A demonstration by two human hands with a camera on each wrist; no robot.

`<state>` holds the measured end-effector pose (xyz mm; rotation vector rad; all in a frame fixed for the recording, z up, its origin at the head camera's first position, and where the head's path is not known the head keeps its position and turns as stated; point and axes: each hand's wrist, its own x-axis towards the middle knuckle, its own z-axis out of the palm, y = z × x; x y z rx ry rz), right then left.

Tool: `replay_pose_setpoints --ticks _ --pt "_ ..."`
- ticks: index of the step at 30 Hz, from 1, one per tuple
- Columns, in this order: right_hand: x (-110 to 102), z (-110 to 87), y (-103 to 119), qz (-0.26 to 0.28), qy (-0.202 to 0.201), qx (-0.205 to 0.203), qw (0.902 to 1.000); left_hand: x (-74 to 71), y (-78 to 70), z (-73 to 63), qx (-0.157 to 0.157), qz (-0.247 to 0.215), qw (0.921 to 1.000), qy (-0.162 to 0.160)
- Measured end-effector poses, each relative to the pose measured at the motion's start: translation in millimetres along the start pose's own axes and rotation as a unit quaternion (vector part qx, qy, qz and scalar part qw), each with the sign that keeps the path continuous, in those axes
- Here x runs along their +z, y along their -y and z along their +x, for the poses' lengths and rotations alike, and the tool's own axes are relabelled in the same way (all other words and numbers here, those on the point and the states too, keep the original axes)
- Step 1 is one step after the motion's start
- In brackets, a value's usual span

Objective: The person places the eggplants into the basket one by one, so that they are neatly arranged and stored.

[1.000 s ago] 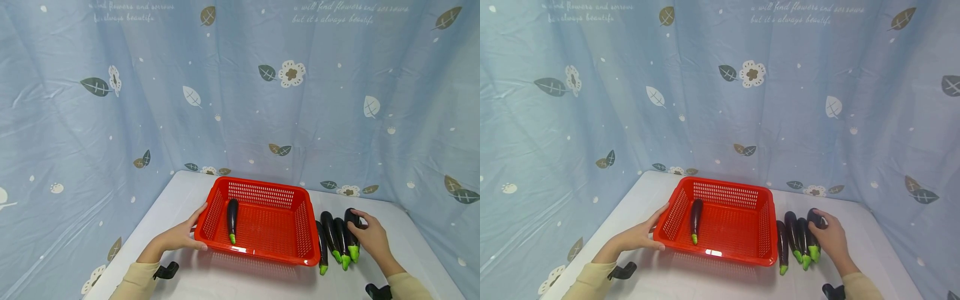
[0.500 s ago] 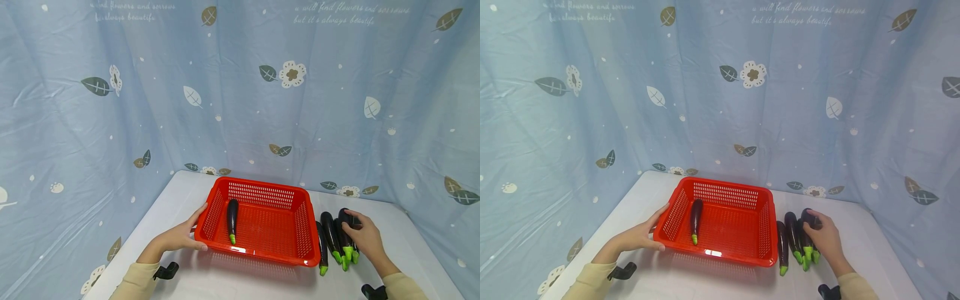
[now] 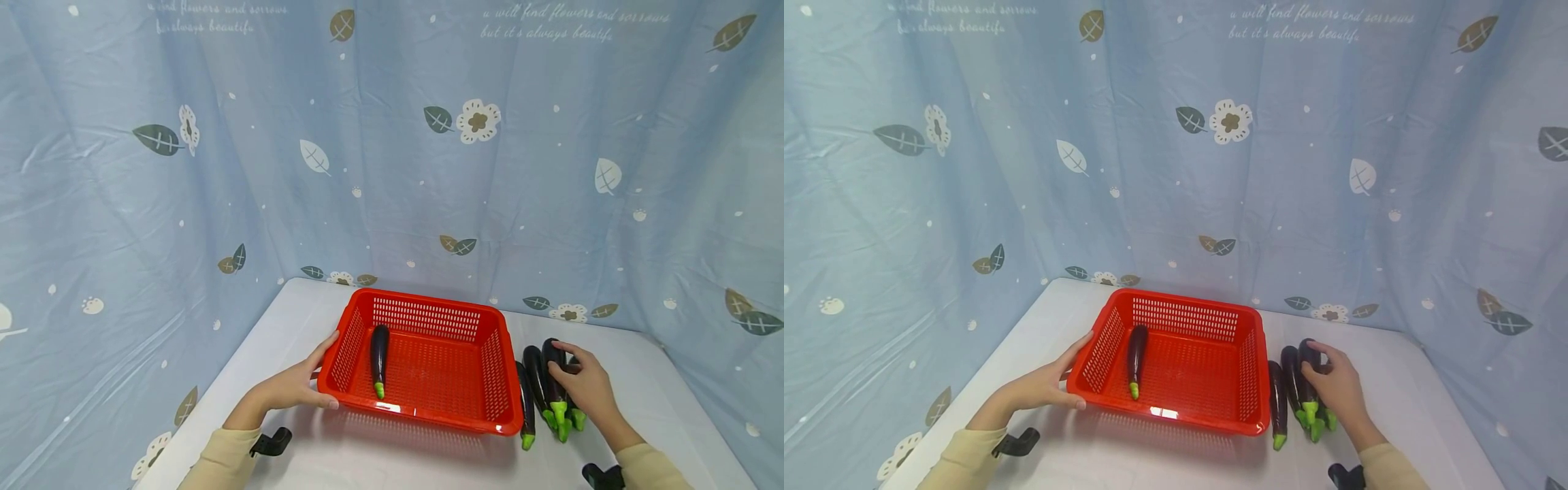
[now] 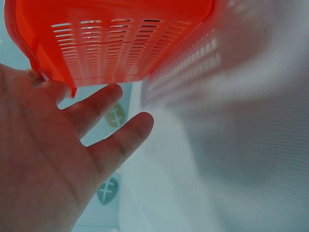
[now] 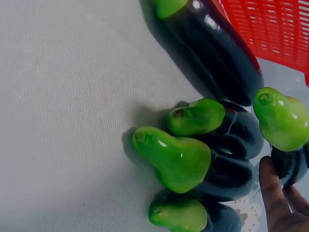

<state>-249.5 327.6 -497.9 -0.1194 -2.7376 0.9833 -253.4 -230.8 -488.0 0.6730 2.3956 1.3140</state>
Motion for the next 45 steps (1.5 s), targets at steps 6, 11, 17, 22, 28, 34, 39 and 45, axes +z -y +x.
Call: replay_pose_setpoints --ticks 6,11,17,22,28,34,39,45 --pt "2 0.7 7 0.008 0.017 0.008 0.9998 -0.2 0.0 -0.4 0.000 -0.001 1.0000 0.001" --pt "3 0.7 14 0.012 0.019 0.005 0.9997 -0.2 -0.4 -0.7 -0.001 -0.001 1.0000 0.000" --pt "5 3.3 17 0.016 0.021 0.006 0.9996 0.3 -0.7 -0.4 -0.003 -0.004 1.0000 0.001" --pt "6 7.7 22 0.018 0.023 -0.007 0.9995 0.3 0.6 -0.3 -0.005 0.000 1.0000 0.000" --pt "5 11.3 29 0.018 0.026 -0.016 0.9994 1.1 0.8 -0.2 -0.009 0.001 1.0000 0.000" --pt "2 14.9 37 0.022 0.019 -0.036 0.9989 0.4 -1.3 -0.9 -0.003 -0.005 1.0000 0.002" --pt "1 18.4 41 0.022 0.016 -0.046 0.9986 -0.5 -1.9 -1.4 0.006 -0.009 0.9999 0.004" --pt "2 21.0 46 0.026 0.016 -0.055 0.9980 -0.3 -1.0 -1.3 0.004 -0.008 1.0000 0.004"
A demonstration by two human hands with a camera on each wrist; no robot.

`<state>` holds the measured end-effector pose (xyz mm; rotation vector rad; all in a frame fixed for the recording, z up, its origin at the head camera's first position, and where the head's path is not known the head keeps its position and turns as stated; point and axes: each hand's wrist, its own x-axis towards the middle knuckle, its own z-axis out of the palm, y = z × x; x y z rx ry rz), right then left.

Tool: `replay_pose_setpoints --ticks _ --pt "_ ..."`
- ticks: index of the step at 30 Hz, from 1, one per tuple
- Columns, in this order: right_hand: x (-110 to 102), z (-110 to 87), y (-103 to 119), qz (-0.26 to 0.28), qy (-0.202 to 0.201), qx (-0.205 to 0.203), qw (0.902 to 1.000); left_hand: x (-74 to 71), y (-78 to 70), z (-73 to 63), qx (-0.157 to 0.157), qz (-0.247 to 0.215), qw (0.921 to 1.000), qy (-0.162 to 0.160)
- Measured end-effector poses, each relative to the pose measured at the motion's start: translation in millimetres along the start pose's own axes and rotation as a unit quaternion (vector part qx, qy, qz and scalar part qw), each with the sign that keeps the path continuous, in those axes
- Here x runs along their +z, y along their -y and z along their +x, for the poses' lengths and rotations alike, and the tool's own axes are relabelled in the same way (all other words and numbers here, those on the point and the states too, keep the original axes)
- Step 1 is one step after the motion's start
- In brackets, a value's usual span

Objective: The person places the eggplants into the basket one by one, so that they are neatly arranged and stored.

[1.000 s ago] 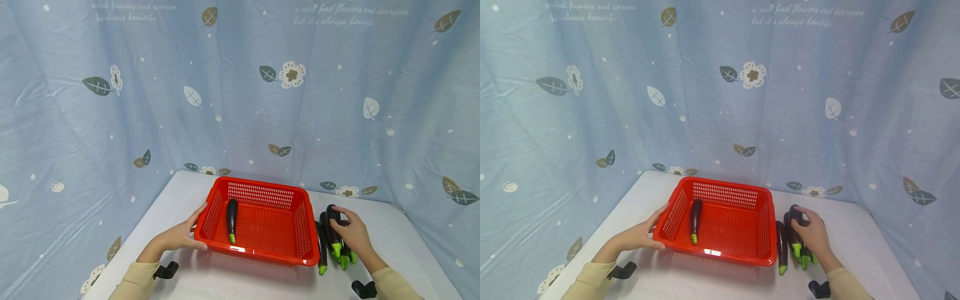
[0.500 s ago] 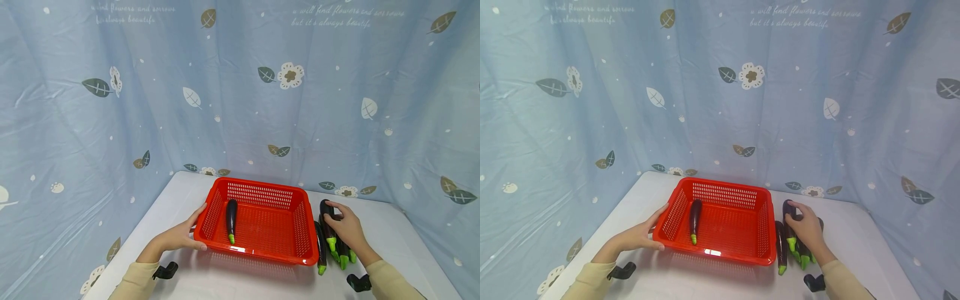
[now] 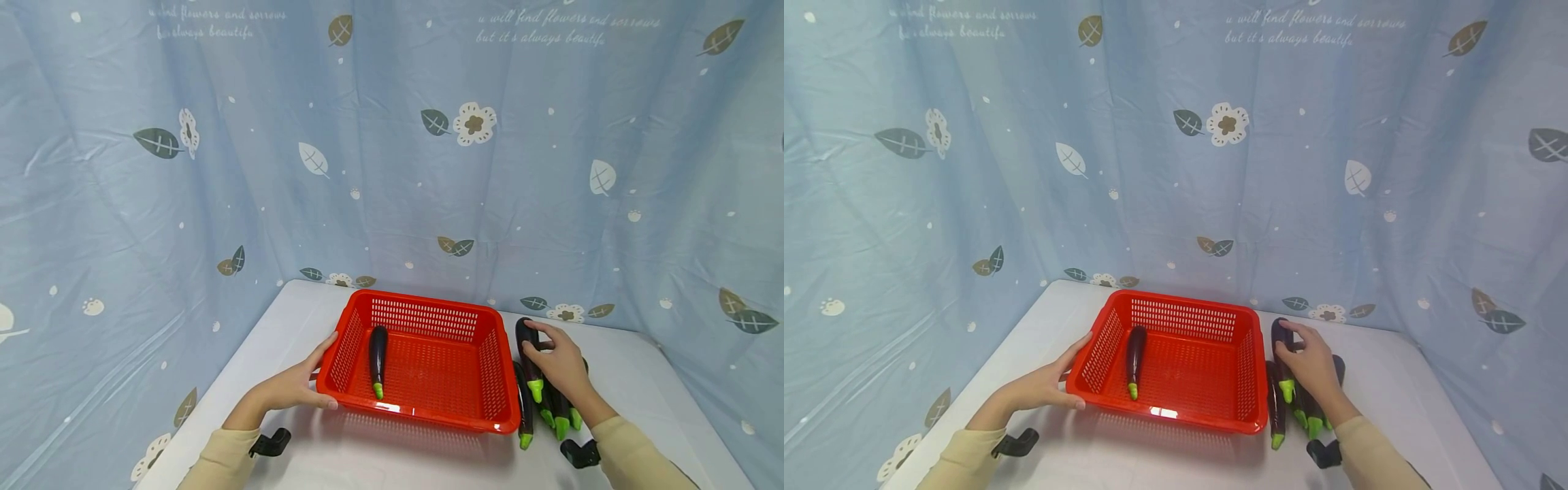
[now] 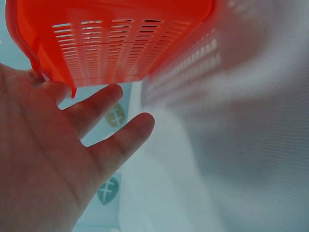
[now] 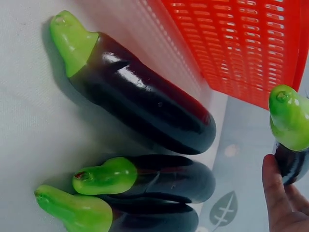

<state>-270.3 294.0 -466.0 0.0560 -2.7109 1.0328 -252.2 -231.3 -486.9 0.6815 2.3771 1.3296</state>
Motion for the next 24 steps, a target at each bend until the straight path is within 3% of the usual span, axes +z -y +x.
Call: replay_pose_setpoints --ticks 13,24 --pt "3 4.9 6 0.009 -0.006 -0.018 0.9998 0.1 2.2 0.9 -0.004 0.002 1.0000 -0.001" --pt "5 13.5 25 0.017 0.000 -0.025 0.9995 0.4 1.3 0.6 -0.004 0.003 1.0000 -0.001"
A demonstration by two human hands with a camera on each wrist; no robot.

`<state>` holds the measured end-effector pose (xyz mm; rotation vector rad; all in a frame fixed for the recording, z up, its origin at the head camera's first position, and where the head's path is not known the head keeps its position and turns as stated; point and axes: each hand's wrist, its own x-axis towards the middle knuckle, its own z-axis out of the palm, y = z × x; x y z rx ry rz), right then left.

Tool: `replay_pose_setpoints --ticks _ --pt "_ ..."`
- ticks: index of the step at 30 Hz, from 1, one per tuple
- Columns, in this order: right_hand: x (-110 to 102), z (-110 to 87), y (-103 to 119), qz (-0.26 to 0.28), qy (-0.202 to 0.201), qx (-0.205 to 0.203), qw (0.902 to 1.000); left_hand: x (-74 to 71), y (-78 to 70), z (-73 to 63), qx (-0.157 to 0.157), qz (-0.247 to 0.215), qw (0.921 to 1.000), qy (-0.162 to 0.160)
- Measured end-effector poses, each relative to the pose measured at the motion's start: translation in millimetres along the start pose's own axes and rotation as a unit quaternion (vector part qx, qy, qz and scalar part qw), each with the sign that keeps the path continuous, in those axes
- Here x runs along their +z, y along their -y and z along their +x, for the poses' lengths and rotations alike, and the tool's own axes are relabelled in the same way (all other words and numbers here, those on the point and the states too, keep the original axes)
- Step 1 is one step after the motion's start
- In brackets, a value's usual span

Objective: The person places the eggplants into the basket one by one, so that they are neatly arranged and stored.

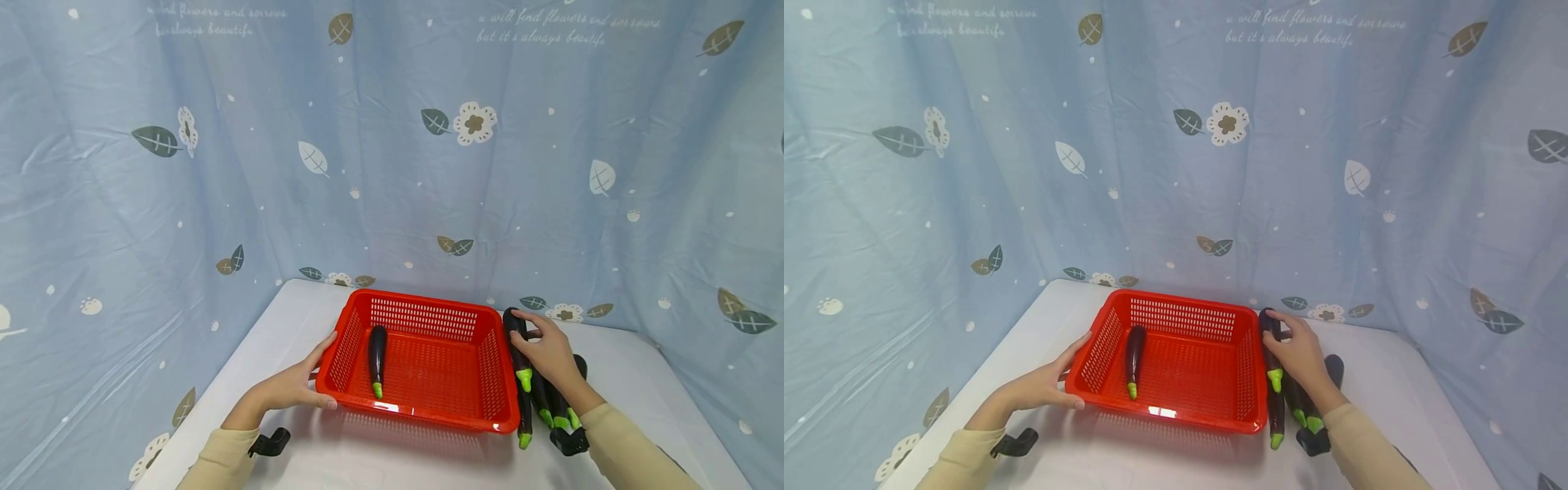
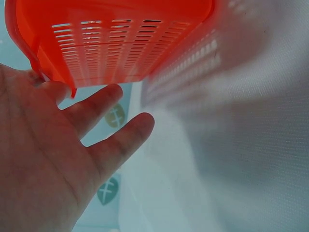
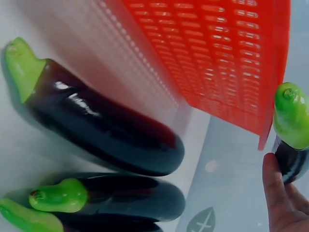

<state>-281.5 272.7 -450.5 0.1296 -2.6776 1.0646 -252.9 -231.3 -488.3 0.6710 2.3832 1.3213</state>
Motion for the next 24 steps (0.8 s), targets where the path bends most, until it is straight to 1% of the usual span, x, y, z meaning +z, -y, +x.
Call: replay_pose_setpoints --ticks 8,16,24 --pt "3 5.1 8 -0.002 -0.003 -0.003 1.0000 0.0 -1.4 1.1 -0.001 0.005 1.0000 0.001" --pt "6 9.6 21 0.026 0.019 -0.003 0.9995 1.3 -0.7 2.1 -0.002 0.004 1.0000 0.002" --pt "10 16.0 38 0.040 0.034 -0.014 0.9985 1.9 -0.8 -0.5 -0.006 0.001 1.0000 0.000"
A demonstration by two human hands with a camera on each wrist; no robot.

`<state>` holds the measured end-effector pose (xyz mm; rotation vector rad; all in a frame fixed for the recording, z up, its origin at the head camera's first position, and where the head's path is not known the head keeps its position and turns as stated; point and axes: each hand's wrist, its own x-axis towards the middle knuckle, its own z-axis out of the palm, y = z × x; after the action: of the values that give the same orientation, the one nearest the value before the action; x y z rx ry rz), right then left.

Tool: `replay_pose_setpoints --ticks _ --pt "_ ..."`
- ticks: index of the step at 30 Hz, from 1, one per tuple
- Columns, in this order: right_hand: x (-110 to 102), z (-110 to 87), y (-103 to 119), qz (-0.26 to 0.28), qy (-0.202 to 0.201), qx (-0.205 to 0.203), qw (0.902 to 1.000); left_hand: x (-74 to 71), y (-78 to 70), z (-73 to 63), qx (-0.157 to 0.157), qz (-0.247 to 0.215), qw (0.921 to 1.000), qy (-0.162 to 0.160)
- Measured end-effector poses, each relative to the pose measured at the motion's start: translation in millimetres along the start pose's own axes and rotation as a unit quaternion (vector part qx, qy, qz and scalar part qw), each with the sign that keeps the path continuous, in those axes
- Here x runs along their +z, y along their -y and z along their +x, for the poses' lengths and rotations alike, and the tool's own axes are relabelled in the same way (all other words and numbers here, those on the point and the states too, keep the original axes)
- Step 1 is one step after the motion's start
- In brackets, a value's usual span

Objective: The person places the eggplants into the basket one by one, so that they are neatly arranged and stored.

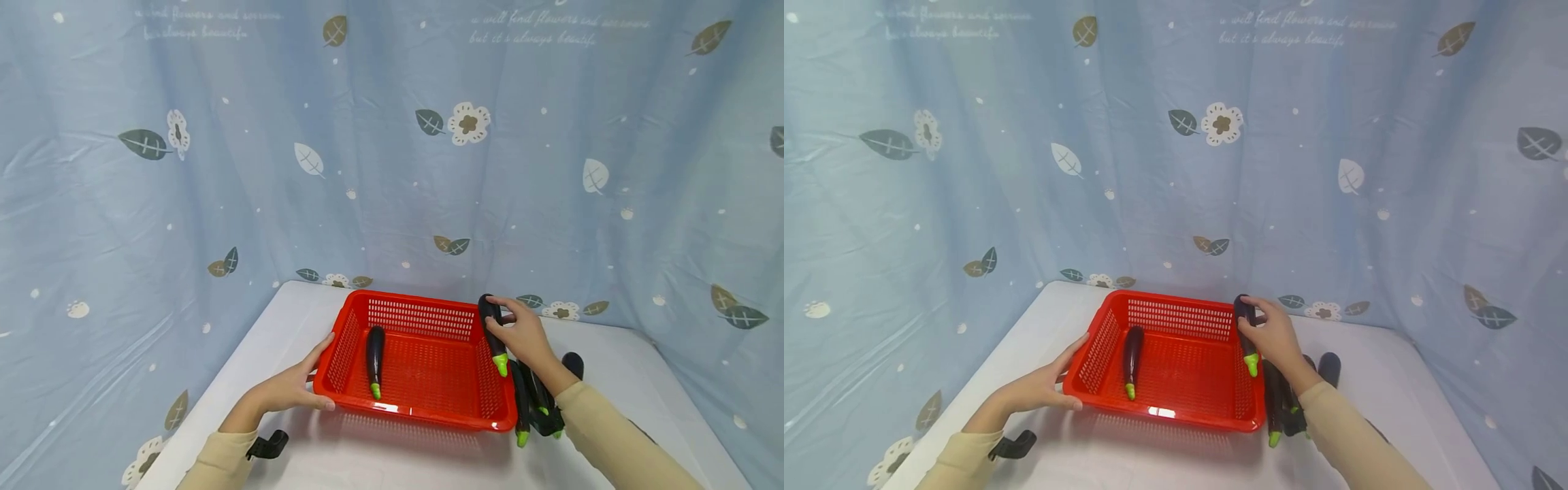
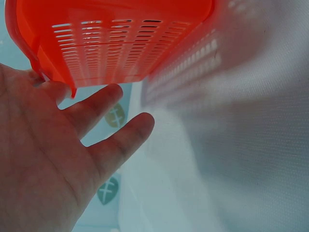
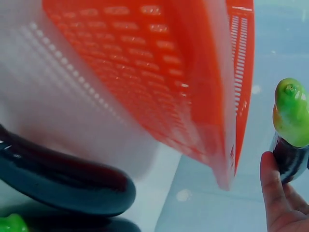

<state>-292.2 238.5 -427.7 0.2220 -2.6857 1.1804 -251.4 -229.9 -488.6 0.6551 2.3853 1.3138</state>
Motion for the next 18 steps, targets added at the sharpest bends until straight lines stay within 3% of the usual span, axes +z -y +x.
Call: replay_pose_setpoints --ticks 10,18 --pt "7 6.4 11 0.027 0.002 -0.019 0.9994 0.0 -1.0 -1.2 -0.004 0.000 1.0000 -0.002" --pt "18 13.1 17 0.045 0.013 -0.011 0.9988 0.0 -0.8 -1.6 -0.001 0.002 1.0000 -0.001"
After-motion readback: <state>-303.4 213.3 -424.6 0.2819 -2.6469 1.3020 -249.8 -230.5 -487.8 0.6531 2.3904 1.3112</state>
